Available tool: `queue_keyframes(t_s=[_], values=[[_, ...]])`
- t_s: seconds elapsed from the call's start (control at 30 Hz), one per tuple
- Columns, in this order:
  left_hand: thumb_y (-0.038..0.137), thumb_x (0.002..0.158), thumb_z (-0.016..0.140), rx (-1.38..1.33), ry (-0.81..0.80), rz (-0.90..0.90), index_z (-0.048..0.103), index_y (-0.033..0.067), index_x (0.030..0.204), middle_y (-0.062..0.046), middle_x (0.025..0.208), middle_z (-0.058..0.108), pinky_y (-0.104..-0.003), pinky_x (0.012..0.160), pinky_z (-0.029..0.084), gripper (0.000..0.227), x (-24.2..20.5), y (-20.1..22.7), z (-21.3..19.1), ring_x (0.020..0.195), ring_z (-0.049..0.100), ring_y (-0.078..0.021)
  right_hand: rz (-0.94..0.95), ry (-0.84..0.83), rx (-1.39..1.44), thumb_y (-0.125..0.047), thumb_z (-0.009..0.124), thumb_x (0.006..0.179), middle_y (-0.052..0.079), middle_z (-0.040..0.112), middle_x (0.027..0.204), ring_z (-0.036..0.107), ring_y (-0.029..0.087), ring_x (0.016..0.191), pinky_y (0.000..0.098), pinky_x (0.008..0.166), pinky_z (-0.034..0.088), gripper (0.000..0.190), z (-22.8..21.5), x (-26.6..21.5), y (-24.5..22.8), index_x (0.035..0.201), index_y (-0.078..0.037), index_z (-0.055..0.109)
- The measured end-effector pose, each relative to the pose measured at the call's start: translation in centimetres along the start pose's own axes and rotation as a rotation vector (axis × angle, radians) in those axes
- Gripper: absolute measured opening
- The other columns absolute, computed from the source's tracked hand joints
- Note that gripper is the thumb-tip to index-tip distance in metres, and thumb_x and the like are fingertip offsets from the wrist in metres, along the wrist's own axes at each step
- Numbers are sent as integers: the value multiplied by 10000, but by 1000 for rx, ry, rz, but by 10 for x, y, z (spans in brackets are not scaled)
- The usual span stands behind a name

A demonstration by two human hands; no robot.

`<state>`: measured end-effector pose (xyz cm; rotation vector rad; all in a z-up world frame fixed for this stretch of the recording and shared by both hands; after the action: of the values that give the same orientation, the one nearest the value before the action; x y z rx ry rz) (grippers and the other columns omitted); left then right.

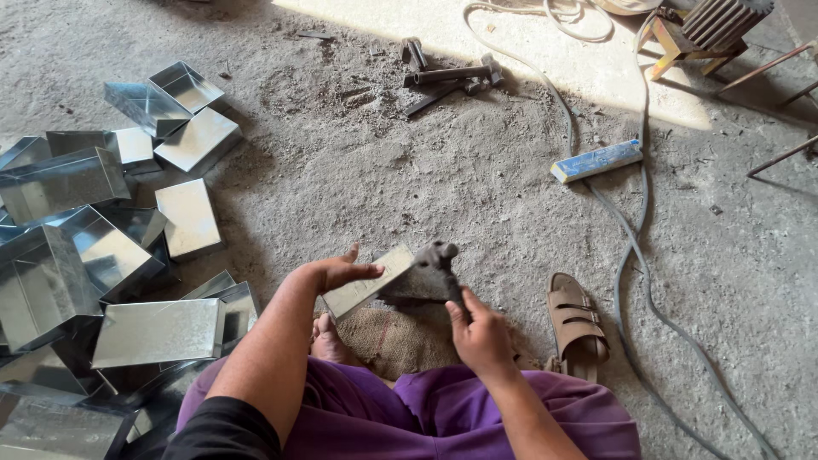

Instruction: The person sits on the floor and repeatedly hammers small rectangular metal pieces placed on a wooden block. They pick up each piece, position it, strike it with a hammer, and set it aside, continuing the process with multiple pieces.

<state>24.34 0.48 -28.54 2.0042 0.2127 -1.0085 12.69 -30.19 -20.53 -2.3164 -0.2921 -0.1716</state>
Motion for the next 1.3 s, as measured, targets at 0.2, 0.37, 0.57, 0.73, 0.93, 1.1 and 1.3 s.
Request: queue_keyframes(t_s=[0.2, 0.37, 0.57, 0.73, 0.93, 1.1, 1.3], values=[[843, 587, 668, 77, 50, -12, -23, 190, 1656, -210, 1683, 191, -603, 1240, 220, 1431, -2, 2, 1, 1569, 187, -380, -173, 278, 128, -254, 578, 1038, 41, 626, 624, 589, 118, 487, 294, 438, 454, 343, 2, -1, 3, 1265, -15, 670], [797, 571, 760, 1, 39, 98, 2, 144, 1647, -260, 1630, 315, -528, 1224, 347, 1469, -2, 14, 6, 1525, 349, -394, 78, 77, 6, -318, 633, 1015, 84, 665, 680, 674, 142, 577, 337, 524, 503, 352, 1, 7, 8, 1240, -56, 701], [695, 570, 858, 156, 229, 501, -4, 135, 1657, -238, 1629, 335, -478, 1219, 301, 1496, -25, 30, 33, 1505, 355, -387, 253, 165, 180, -306, 629, 977, 31, 616, 577, 573, 123, 461, 308, 411, 441, 306, -40, -10, 7, 1163, -78, 714], [533, 535, 902, 232, 456, 531, 104, 91, 1588, -242, 1513, 386, -461, 1155, 443, 1393, -36, 55, 50, 1376, 499, -429, -342, 397, 342, -250, 619, 1078, 5, 583, 661, 497, 38, 495, 207, 404, 402, 261, -103, -5, -30, 940, -29, 632], [519, 608, 920, 248, 531, 605, 108, -24, 1521, -300, 1470, 369, -490, 1131, 434, 1336, -35, 64, 52, 1345, 466, -481, -417, 623, 378, -248, 554, 1058, 6, 626, 714, 521, 23, 511, 203, 442, 419, 337, -118, -34, -50, 1234, 37, 587], [556, 682, 896, 283, 468, 540, 104, -14, 1551, -287, 1501, 350, -474, 1141, 417, 1307, -40, 69, 53, 1383, 447, -443, -293, 261, 206, -200, 596, 1046, 22, 670, 671, 573, 43, 470, 224, 418, 447, 299, -62, -17, -30, 1194, 47, 677], [457, 608, 927, 270, 482, 494, 85, -25, 1558, -269, 1533, 336, -443, 1138, 439, 1358, -41, 70, 49, 1380, 456, -420, -77, 192, 119, -247, 643, 1005, 14, 591, 591, 540, 86, 470, 256, 415, 399, 357, -62, -23, -31, 1284, -29, 689]])
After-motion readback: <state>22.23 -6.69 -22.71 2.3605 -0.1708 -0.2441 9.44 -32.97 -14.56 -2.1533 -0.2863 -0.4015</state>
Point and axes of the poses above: each hand's wrist, its own x-axis towards the middle knuckle, its own z-axis out of the palm, y = z × x, the point moved 1 cm from there along x, towards the middle knuckle
